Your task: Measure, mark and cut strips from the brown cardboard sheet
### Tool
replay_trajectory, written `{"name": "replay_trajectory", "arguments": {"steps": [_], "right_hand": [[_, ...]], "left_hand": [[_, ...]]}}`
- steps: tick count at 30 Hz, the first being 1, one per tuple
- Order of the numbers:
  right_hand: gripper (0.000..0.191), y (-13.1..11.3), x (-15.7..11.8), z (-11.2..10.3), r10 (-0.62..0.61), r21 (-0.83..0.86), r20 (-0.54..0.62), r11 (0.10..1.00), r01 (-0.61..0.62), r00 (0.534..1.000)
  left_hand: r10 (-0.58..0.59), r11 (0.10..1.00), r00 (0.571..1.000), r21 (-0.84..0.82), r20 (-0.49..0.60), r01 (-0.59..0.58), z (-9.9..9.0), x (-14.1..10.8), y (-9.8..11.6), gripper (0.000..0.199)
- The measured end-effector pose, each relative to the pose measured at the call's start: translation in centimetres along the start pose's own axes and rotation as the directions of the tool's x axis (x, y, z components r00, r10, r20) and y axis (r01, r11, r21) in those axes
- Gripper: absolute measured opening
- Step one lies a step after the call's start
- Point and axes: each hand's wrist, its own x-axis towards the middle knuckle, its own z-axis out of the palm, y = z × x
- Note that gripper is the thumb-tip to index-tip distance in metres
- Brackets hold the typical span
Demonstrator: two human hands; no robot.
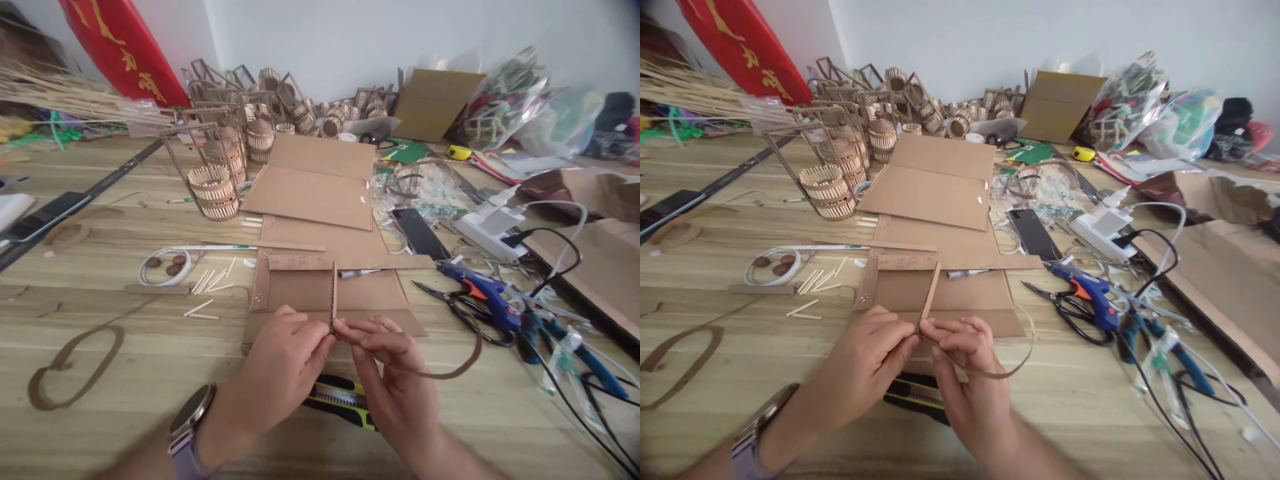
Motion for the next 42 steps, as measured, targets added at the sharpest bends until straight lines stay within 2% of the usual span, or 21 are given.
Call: {"name": "replay_trajectory", "arguments": {"steps": [4,8,12,16,21,26,30,33,36,39,42], "right_hand": [[0.012,0.0,0.0,0.0,0.081,0.066,0.007,0.994,-0.082,0.997],[0.008,-0.3,0.4,-0.2,0.197,0.228,-0.002,0.955,-0.191,0.980],[0.007,-0.5,0.7,-0.3,0.230,0.367,0.018,0.904,-0.220,0.973],[0.011,-0.2,0.4,-0.2,0.160,0.263,-0.003,0.953,-0.153,0.987],[0.019,0.2,0.0,-0.2,0.006,0.077,0.025,0.997,-0.007,1.000],[0.027,0.1,0.1,-0.2,-0.190,-0.125,0.087,0.972,0.200,0.978],[0.022,-0.4,0.3,-0.2,-0.242,-0.213,0.091,0.943,0.256,0.966],[0.021,-0.4,0.3,-0.3,-0.193,-0.195,0.097,0.958,0.209,0.976],[0.019,-0.3,0.3,-0.4,-0.109,-0.088,0.092,0.989,0.117,0.990],[0.013,-0.4,0.5,-0.5,0.052,0.102,0.047,0.993,-0.057,0.998],[0.003,-0.4,0.8,-0.6,0.275,0.337,0.073,0.898,-0.283,0.959]], "left_hand": [[0.011,0.999,0.999,-0.053,0.038,-0.009,-0.1,0.1,-0.2,0.034],[0.046,0.994,0.995,-0.102,0.084,-0.037,-0.4,0.2,-0.4,0.033],[0.074,0.991,0.994,-0.113,0.079,-0.065,-0.6,0.3,-0.7,0.033],[0.030,0.994,0.998,-0.104,0.062,-0.024,-0.6,0.2,-0.3,0.032],[-0.122,0.986,0.992,-0.109,0.040,0.126,-0.3,0.1,0.5,0.026],[-0.283,0.950,0.958,-0.121,0.043,0.286,0.2,0.2,0.9,0.026],[-0.275,0.958,0.961,-0.093,-0.028,0.272,0.6,0.2,0.9,0.029],[-0.238,0.970,0.969,-0.074,-0.068,0.233,0.7,0.2,0.8,0.029],[-0.195,0.980,0.977,-0.061,-0.085,0.190,0.5,0.3,0.9,0.029],[-0.158,0.985,0.983,-0.081,-0.089,0.151,0.2,0.3,1.0,0.027],[-0.113,0.986,0.991,-0.128,-0.072,0.103,-0.2,0.3,0.9,0.026]]}}
